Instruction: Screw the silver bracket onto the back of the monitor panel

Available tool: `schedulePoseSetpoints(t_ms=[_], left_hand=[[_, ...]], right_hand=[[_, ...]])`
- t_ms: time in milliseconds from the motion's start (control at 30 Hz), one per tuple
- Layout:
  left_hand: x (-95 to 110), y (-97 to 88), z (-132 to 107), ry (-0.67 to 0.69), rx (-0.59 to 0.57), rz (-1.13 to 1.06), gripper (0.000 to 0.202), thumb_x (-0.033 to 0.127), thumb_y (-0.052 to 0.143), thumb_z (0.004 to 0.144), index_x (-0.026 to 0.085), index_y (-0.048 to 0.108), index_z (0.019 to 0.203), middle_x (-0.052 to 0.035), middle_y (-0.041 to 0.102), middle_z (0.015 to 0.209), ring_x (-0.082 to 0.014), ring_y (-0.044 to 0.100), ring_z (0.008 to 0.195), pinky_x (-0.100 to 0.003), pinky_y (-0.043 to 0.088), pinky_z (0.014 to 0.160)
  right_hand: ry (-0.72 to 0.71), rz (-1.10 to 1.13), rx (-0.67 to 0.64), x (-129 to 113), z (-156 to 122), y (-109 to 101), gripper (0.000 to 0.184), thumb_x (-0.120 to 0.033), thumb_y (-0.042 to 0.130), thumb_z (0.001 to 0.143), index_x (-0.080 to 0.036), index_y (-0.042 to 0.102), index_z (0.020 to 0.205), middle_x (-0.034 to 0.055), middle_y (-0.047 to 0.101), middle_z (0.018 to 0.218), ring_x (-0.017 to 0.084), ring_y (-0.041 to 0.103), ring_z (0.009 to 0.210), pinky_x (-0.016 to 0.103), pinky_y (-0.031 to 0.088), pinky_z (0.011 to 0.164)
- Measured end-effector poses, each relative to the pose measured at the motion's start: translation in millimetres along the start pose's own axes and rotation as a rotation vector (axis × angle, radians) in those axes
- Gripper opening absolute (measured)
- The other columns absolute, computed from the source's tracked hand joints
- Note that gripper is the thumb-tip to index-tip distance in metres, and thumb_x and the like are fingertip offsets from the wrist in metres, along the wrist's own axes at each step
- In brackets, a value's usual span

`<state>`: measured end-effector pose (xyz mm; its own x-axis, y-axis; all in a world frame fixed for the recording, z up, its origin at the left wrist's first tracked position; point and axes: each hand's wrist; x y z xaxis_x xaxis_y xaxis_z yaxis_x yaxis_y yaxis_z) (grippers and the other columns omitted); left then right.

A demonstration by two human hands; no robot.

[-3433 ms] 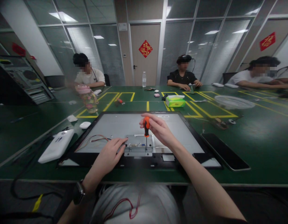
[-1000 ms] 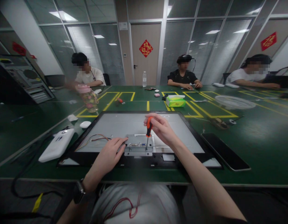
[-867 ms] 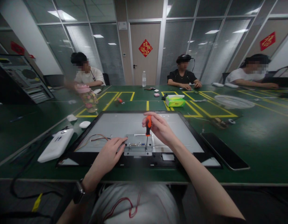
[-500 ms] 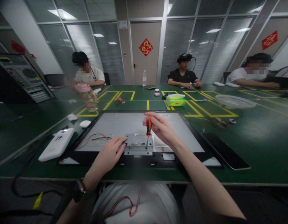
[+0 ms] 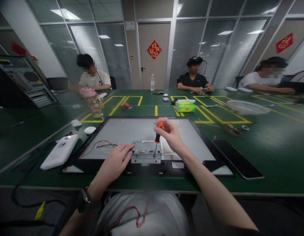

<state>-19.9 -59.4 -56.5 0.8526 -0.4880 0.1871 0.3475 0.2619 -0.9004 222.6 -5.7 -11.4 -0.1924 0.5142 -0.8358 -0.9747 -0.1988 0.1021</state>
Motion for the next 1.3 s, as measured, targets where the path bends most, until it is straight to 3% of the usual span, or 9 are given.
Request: schedulePoseSetpoints(t_ms=[167, 367, 567, 733, 933, 1133, 1233, 1300], left_hand=[[0.0, 1.3, -0.3, 0.006, 0.023, 0.001, 0.031, 0.021, 0.041, 0.098, 0.017, 0.060, 0.121, -0.0099, 0.068, 0.109, -0.0241, 0.062, 0.102, -0.042, 0.050, 0.092], [-0.1, 1.1, -0.2, -0.005, -0.003, 0.016, 0.031, 0.022, 0.041, 0.098, 0.016, 0.059, 0.123, -0.0100, 0.067, 0.109, -0.0245, 0.062, 0.102, -0.042, 0.049, 0.093], [-1.6, 2.8, -0.8, 0.003, 0.008, 0.017, 0.031, 0.023, 0.041, 0.098, 0.017, 0.059, 0.122, -0.0100, 0.067, 0.110, -0.0243, 0.062, 0.103, -0.041, 0.049, 0.093], [-2.5, 4.2, -1.1, 0.014, 0.039, -0.004, 0.031, 0.023, 0.041, 0.098, 0.018, 0.059, 0.122, -0.0096, 0.068, 0.109, -0.0229, 0.062, 0.102, -0.041, 0.049, 0.094], [0.0, 1.1, 0.1, -0.010, -0.004, 0.006, 0.031, 0.022, 0.040, 0.098, 0.017, 0.059, 0.123, -0.0099, 0.067, 0.109, -0.0240, 0.062, 0.103, -0.042, 0.049, 0.094], [0.2, 1.0, -0.1, -0.012, -0.007, 0.006, 0.031, 0.022, 0.042, 0.098, 0.017, 0.059, 0.123, -0.0099, 0.067, 0.109, -0.0240, 0.062, 0.102, -0.042, 0.049, 0.094], [-0.5, 1.6, -0.5, -0.008, 0.001, 0.010, 0.031, 0.022, 0.041, 0.098, 0.018, 0.059, 0.123, -0.0095, 0.067, 0.109, -0.0236, 0.062, 0.102, -0.041, 0.049, 0.093], [-0.8, 1.8, -0.6, -0.004, 0.003, 0.013, 0.031, 0.023, 0.040, 0.099, 0.018, 0.059, 0.122, -0.0092, 0.067, 0.108, -0.0233, 0.062, 0.102, -0.040, 0.049, 0.093]], right_hand=[[-0.071, -0.112, -0.031, 0.0, -2.9, 2.1, 0.028, -0.039, 0.056, 0.093, -0.026, 0.066, 0.116, 0.0041, 0.066, 0.093, 0.021, 0.061, 0.088, 0.037, 0.049, 0.082], [-0.274, -0.393, 0.131, -1.5, -4.3, 5.9, 0.015, -0.030, 0.073, 0.081, -0.027, 0.069, 0.095, 0.0008, 0.057, 0.080, 0.019, 0.054, 0.077, 0.035, 0.046, 0.077], [-0.297, -0.429, 0.061, -0.8, -6.8, 3.9, 0.028, -0.032, 0.047, 0.097, -0.027, 0.065, 0.118, 0.0056, 0.064, 0.093, 0.022, 0.059, 0.083, 0.040, 0.046, 0.080], [-0.393, -0.549, 0.184, 2.9, -8.4, 4.1, 0.021, -0.031, 0.068, 0.084, -0.027, 0.069, 0.105, 0.0029, 0.057, 0.082, 0.022, 0.054, 0.080, 0.039, 0.045, 0.080], [-0.361, -0.460, 0.052, 2.3, -13.0, 4.8, 0.028, -0.032, 0.050, 0.094, -0.026, 0.062, 0.118, 0.0029, 0.064, 0.084, 0.019, 0.057, 0.067, 0.036, 0.046, 0.069], [-0.460, -0.620, 0.244, 3.2, -13.4, 7.7, 0.022, -0.026, 0.068, 0.084, -0.027, 0.064, 0.105, -0.0013, 0.056, 0.072, 0.015, 0.047, 0.057, 0.031, 0.043, 0.057], [-0.428, -0.486, 0.362, 2.4, -12.1, 11.0, 0.019, -0.030, 0.063, 0.089, -0.027, 0.061, 0.107, 0.0003, 0.056, 0.081, 0.014, 0.051, 0.062, 0.030, 0.047, 0.059], [-0.341, -0.364, 0.360, 2.2, -10.8, 14.6, 0.018, -0.033, 0.059, 0.092, -0.027, 0.059, 0.109, 0.0003, 0.056, 0.084, 0.014, 0.055, 0.065, 0.029, 0.050, 0.060]])
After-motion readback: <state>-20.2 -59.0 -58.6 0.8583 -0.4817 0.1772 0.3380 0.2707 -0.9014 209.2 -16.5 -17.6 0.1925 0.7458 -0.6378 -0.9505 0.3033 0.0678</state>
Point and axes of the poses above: each hand's wrist, its own z-axis towards the middle knuckle, its own y-axis out of the palm, x = y × z
